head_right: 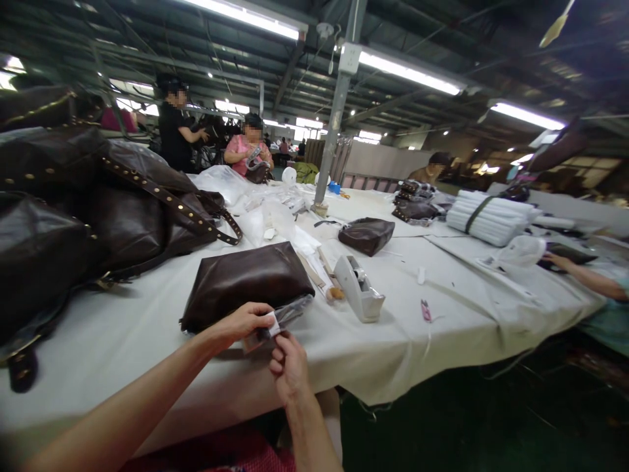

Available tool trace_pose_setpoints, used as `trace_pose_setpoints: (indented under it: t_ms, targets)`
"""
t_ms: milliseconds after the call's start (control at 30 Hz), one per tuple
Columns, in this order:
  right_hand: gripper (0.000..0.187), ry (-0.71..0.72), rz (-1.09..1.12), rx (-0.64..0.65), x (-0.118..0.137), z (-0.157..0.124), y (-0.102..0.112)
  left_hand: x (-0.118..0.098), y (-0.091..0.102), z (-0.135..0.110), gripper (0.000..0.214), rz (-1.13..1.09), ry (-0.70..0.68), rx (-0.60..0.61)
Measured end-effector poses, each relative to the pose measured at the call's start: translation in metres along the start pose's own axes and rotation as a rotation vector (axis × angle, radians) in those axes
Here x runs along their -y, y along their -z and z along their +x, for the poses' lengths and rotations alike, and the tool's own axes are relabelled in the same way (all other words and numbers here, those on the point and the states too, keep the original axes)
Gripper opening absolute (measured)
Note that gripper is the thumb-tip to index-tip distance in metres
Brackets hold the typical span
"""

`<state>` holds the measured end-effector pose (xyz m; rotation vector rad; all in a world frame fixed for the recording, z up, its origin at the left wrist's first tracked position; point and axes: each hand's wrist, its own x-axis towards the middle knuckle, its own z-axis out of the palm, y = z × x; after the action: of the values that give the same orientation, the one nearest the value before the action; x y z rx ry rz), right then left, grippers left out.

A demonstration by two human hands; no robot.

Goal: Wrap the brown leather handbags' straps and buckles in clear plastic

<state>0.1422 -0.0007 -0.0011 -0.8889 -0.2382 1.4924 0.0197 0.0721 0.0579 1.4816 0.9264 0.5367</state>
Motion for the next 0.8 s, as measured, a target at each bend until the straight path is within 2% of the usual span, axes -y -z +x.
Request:
trace_pose_setpoints:
  t_ms: [133, 233, 333, 500, 567, 633, 733, 800]
  targets:
    - [0.032, -0.182, 0.260, 0.207, -0.001, -0.005, 0.004, -0.007, 0.007, -0.009, 0.029, -0.003, -0.023, 0.068]
    - [0.035, -0.253, 0.373, 0.402, -0.008, -0.008, 0.013, -0.007, 0.010, -0.013, 0.023, 0.129, -0.069, 0.066]
    - [0.041, -0.308, 0.459, 0.514, -0.020, -0.009, 0.024, -0.003, 0.010, -0.016, 0.022, 0.296, -0.114, 0.037]
    - [0.041, -0.393, 0.648, 0.541, -0.041, -0.003, 0.038, 0.001, 0.005, -0.025, 0.023, 0.512, -0.220, 0.005]
    - [0.041, -0.389, 0.682, 0.553, -0.044, 0.001, 0.039, 0.002, 0.005, -0.029, 0.027, 0.504, -0.188, 0.049]
    - [0.042, -0.448, 0.634, 0.603, -0.043, 0.007, 0.037, 0.003, 0.006, -0.032, 0.031, 0.503, -0.110, 0.086]
    - [0.035, -0.560, 0.517, 0.650, -0.034, 0.013, 0.032, 0.007, 0.004, -0.032, 0.027, 0.614, -0.104, 0.007]
    - [0.024, -0.537, 0.513, 0.624, -0.030, 0.012, 0.031, 0.011, -0.001, -0.031, 0.023, 0.713, -0.156, -0.070]
